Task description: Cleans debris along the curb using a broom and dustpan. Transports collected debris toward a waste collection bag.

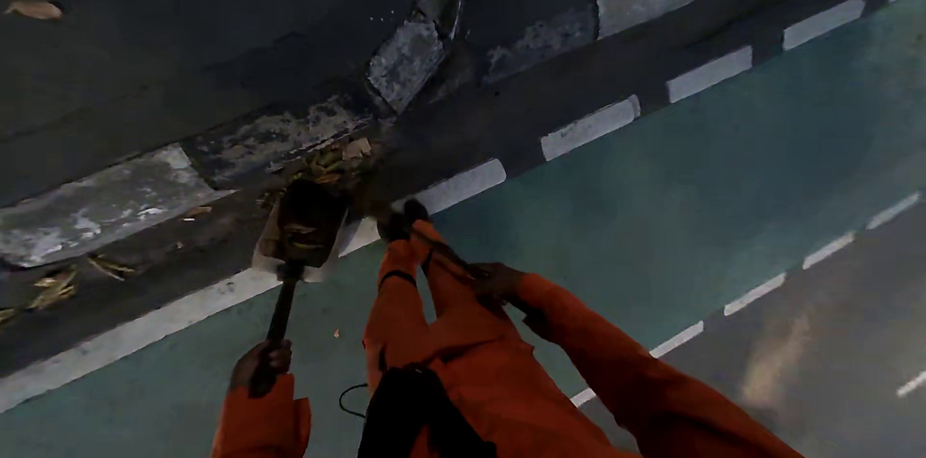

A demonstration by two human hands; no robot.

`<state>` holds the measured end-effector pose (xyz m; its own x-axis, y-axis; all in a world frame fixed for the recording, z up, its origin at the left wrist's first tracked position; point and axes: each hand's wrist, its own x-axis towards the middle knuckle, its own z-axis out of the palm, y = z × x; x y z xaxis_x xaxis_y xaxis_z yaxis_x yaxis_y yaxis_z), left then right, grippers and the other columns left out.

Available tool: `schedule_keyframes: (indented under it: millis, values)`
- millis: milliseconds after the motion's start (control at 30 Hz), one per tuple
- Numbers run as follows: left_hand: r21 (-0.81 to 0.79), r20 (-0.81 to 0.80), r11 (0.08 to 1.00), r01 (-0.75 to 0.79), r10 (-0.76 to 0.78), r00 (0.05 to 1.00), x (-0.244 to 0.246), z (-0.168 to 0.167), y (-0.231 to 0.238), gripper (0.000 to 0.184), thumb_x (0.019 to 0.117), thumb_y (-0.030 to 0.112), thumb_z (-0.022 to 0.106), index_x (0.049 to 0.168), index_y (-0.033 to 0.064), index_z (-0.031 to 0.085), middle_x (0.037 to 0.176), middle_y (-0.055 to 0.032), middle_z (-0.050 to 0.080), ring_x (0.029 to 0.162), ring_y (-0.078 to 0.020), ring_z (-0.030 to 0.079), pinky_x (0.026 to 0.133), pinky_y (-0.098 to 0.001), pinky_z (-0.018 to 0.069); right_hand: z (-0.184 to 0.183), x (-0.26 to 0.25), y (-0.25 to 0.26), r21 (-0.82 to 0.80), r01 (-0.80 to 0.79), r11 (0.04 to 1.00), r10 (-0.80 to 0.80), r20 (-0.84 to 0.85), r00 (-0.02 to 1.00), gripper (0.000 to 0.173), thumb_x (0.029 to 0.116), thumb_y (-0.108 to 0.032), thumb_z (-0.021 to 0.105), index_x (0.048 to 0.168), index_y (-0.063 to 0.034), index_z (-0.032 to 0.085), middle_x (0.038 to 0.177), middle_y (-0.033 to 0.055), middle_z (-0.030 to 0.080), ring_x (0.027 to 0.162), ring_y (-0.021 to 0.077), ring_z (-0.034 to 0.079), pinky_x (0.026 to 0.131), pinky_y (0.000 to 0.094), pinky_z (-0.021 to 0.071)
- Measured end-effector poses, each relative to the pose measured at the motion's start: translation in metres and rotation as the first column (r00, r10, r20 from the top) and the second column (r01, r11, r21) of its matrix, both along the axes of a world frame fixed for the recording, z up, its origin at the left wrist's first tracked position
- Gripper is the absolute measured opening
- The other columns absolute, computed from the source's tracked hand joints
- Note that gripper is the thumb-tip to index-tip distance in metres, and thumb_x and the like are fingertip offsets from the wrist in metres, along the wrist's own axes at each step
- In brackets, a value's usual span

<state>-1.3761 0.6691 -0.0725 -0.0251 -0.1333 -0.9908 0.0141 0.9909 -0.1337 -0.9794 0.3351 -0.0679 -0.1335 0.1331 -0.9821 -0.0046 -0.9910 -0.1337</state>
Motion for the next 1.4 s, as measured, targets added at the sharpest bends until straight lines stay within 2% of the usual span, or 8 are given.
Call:
schedule_keyframes:
  millis: [133, 233, 400, 500, 867, 1200, 1333, 1400]
  values:
    - [0.017, 0.049, 1.000, -0.021, 0.020, 0.999, -0.003, 0.000, 0.007, 0.041, 0.1092, 0.025, 0.019, 0.092, 0.0053, 0.051, 0.060, 0.0001, 0.053, 0.042, -0.0015, 0.051, 0.037, -0.0121, 0.0430, 0.033, -0.023, -0.017, 0.087, 0.224, 0.971, -0.226, 0.007, 0.974, 0.061, 0.0949, -0.011, 0.067, 0.153, -0.0167, 0.047, 0.126, 0.0186, 0.066, 0.104, 0.0287, 0.068, 0.092, 0.0502, 0.0556]
    - [0.012, 0.038, 0.998, -0.056, 0.056, 0.998, -0.005, 0.001, 0.011, 0.039, 0.1089, 0.026, 0.020, 0.095, 0.0052, 0.050, 0.062, -0.0009, 0.053, 0.042, -0.0025, 0.052, 0.037, -0.0126, 0.0439, 0.048, -0.014, -0.023, -0.038, 0.324, 0.945, -0.308, 0.220, 0.926, 0.072, 0.0954, -0.010, 0.064, 0.160, -0.0209, 0.034, 0.112, 0.0202, 0.065, 0.076, 0.0262, 0.064, 0.068, 0.0456, 0.0555]
    - [0.022, 0.103, 0.986, -0.162, 0.159, 0.982, -0.029, 0.006, 0.022, 0.037, 0.1074, 0.020, 0.022, 0.092, 0.0037, 0.052, 0.061, -0.0010, 0.053, 0.042, -0.0021, 0.052, 0.037, -0.0120, 0.0428, -0.020, 0.008, 0.046, -0.097, 0.392, 0.915, -0.314, 0.441, 0.841, 0.059, 0.1046, -0.013, 0.052, 0.158, -0.0097, 0.028, 0.120, 0.0223, 0.061, 0.087, 0.0288, 0.065, 0.077, 0.0436, 0.0562]
    - [-0.033, 0.166, 0.951, -0.306, 0.308, 0.937, -0.073, 0.011, 0.026, 0.031, 0.1040, 0.016, 0.031, 0.096, -0.0014, 0.055, 0.066, -0.0052, 0.057, 0.044, -0.0059, 0.056, 0.039, -0.0143, 0.0475, -0.054, -0.042, 0.113, -0.101, 0.243, 0.965, -0.187, 0.387, 0.903, 0.059, 0.1058, -0.018, 0.053, 0.156, 0.0017, 0.028, 0.143, 0.0285, 0.052, 0.126, 0.0376, 0.059, 0.107, 0.0490, 0.0468]
    - [-0.014, 0.165, 0.976, -0.216, 0.215, 0.963, -0.247, 0.044, 0.108, 0.034, 0.1066, 0.022, 0.025, 0.098, 0.0039, 0.053, 0.067, -0.0030, 0.057, 0.042, -0.0039, 0.055, 0.037, -0.0144, 0.0465, 0.002, -0.236, 0.128, -0.090, 0.021, 0.996, 0.016, 0.391, 0.920, 0.070, 0.0967, -0.011, 0.060, 0.160, -0.0157, 0.032, 0.133, 0.0246, 0.061, 0.112, 0.0394, 0.065, 0.096, 0.0570, 0.0526]
    - [0.091, -0.012, 0.992, 0.081, -0.081, 0.997, -0.289, 0.007, 0.153, 0.035, 0.1118, 0.029, 0.024, 0.104, 0.0100, 0.052, 0.066, -0.0003, 0.055, 0.041, -0.0029, 0.049, 0.034, -0.0152, 0.0408, -0.131, -0.353, 0.281, -0.028, -0.075, 0.997, 0.080, 0.364, 0.928, 0.079, 0.0997, -0.017, 0.059, 0.163, -0.0060, 0.012, 0.145, 0.0266, 0.052, 0.130, 0.0377, 0.057, 0.107, 0.0522, 0.0477]
    - [0.084, -0.029, 0.993, 0.087, -0.085, 0.996, -0.285, 0.003, 0.149, 0.035, 0.1121, 0.032, 0.025, 0.105, 0.0103, 0.052, 0.069, -0.0007, 0.056, 0.041, -0.0040, 0.049, 0.034, -0.0169, 0.0415, -0.094, -0.322, 0.257, -0.007, -0.356, 0.934, 0.348, 0.227, 0.909, 0.080, 0.1017, -0.028, 0.061, 0.164, -0.0144, 0.014, 0.142, 0.0242, 0.056, 0.126, 0.0393, 0.059, 0.106, 0.0555, 0.0470]
    - [0.092, -0.018, 0.991, 0.102, -0.100, 0.995, -0.290, 0.005, 0.147, 0.036, 0.1126, 0.031, 0.023, 0.104, 0.0106, 0.051, 0.066, -0.0004, 0.055, 0.041, -0.0045, 0.049, 0.034, -0.0176, 0.0417, -0.048, -0.305, 0.211, 0.048, -0.376, 0.925, 0.358, 0.212, 0.909, 0.076, 0.0975, -0.012, 0.061, 0.164, -0.0175, 0.024, 0.142, 0.0218, 0.058, 0.124, 0.0371, 0.061, 0.105, 0.0544, 0.0485]
